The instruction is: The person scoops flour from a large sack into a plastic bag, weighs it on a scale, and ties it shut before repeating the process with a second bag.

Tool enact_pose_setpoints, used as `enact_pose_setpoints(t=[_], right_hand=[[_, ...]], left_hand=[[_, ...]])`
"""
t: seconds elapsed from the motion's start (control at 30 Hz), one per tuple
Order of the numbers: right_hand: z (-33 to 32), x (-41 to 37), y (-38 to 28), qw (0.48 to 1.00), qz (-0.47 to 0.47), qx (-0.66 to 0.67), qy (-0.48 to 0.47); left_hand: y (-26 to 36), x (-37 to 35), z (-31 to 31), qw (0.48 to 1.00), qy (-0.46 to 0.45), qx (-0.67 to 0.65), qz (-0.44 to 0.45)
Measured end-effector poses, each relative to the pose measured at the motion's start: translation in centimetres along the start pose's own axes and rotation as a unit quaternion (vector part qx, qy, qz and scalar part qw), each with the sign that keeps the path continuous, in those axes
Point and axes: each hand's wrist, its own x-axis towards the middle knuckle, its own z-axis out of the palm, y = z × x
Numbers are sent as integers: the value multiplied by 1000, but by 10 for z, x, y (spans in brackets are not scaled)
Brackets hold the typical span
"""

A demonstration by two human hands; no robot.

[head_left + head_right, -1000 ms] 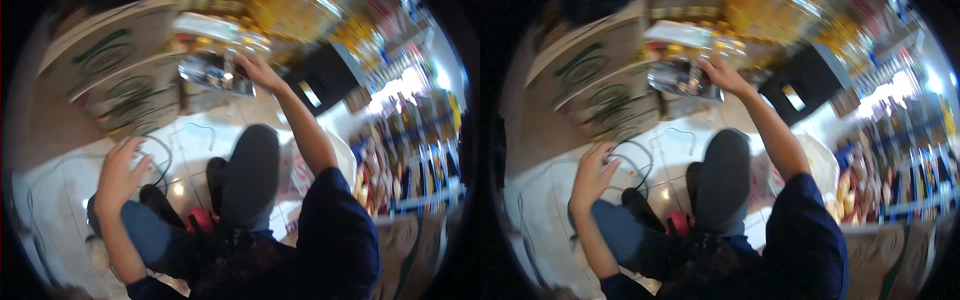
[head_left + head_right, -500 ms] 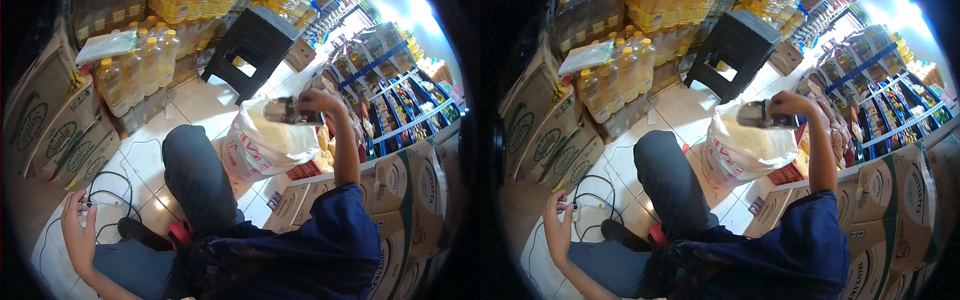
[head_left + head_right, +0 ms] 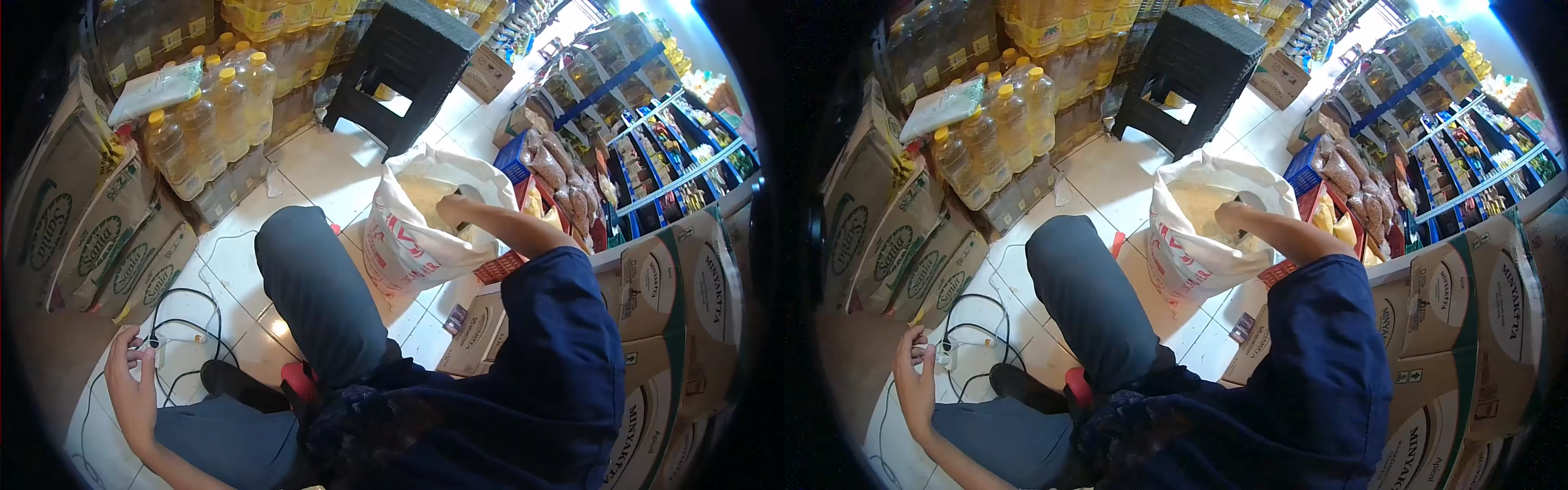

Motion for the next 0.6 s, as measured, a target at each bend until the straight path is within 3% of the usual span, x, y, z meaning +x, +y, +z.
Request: enact_pose_setpoints(t=[0.13,0.17,0.27,0.37,0.47,0.53,0.6], right_hand=[[16,30,25,952,-107,156,241],[-19,10,25,974,-80,164,136],[-55,-17,32,983,-26,129,126],[-43,8,29,996,-56,-14,-63],[-12,17,4,996,-53,30,-68],[-2,23,-3,999,-40,34,5],[-14,7,11,994,-31,101,15]], left_hand=[[0,-1,-2,1000,-10,26,12],[1,-1,-1,1000,-7,16,13],[2,-2,1,1000,-1,-5,11],[2,-2,-2,1000,4,-16,9],[6,-5,-3,1000,10,-11,1],[6,-6,-5,1000,21,4,-1],[5,-6,-2,999,20,22,15]])
